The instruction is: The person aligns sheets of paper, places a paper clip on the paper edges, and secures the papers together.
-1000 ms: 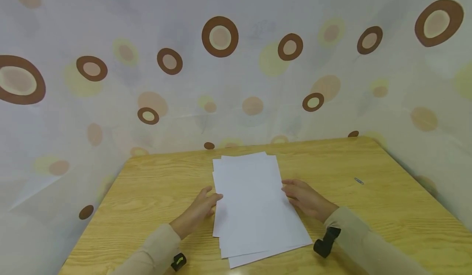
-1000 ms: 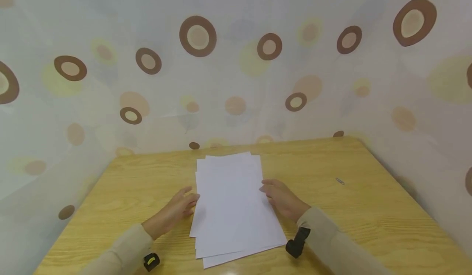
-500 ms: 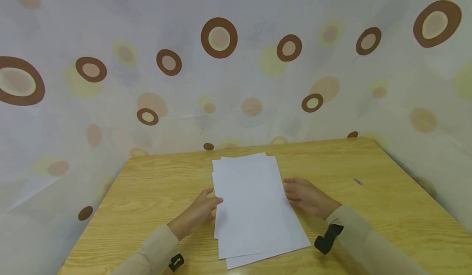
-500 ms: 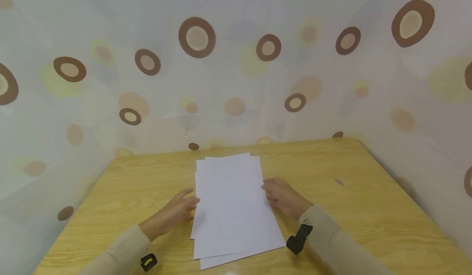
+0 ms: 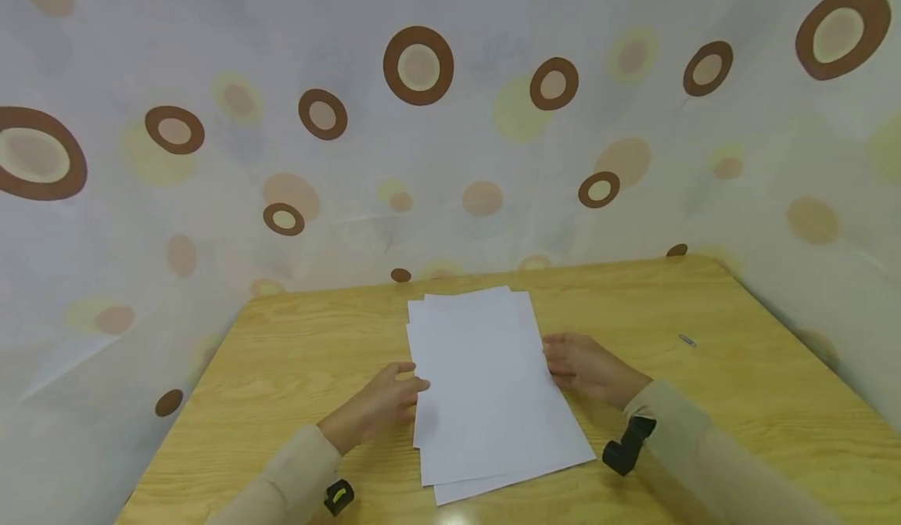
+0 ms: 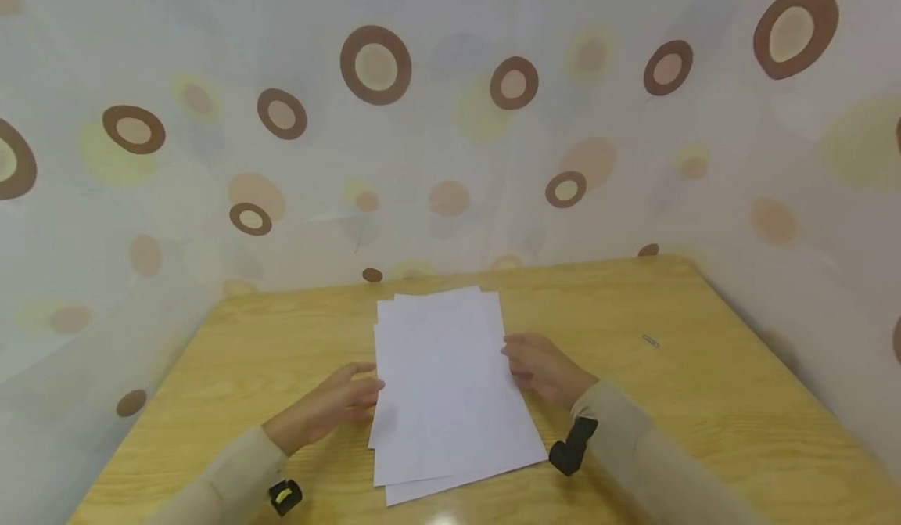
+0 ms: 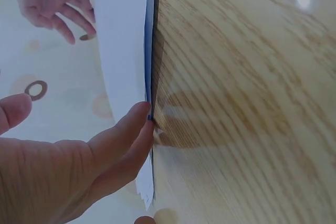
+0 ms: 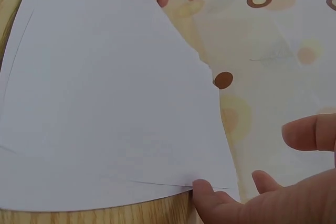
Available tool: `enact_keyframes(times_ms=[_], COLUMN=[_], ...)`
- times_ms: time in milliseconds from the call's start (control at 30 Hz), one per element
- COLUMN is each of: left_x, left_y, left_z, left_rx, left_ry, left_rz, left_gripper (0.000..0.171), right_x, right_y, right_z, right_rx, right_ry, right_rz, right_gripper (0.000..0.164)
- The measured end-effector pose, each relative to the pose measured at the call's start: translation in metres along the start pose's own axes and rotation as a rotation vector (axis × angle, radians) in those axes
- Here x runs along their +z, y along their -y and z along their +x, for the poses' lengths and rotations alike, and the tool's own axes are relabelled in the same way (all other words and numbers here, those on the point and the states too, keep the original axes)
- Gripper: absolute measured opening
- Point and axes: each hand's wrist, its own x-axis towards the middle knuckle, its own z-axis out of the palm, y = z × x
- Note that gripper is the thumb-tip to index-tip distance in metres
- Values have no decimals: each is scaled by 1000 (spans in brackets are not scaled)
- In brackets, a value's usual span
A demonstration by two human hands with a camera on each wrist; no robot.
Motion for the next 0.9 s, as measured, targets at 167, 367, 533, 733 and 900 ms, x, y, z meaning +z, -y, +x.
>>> enact_keyframes(times_ms=[167,367,533,733,900], left_x=[-3,-10,-13,-13,-11], left_y=[-1,2,5,8,8], left_z=[4,4,6,9,7], left_rx=[-5,8,26,25,39], left_ry=[-19,17,46,54,49], left_rz=[-58,-120,-155,-150,-129], left_gripper=[71,71,72,72,71], right_x=[-2,-3,-1,2,4], right_y=[1,-5,-6,-8,-12], right_z=[5,14,15,14,13], right_rx=[17,5,0,24,7], right_ry=[-28,-74,-105,-123,-53], right_rz=[-7,5,-29,-92,-61], right_gripper=[55,53,55,58,60])
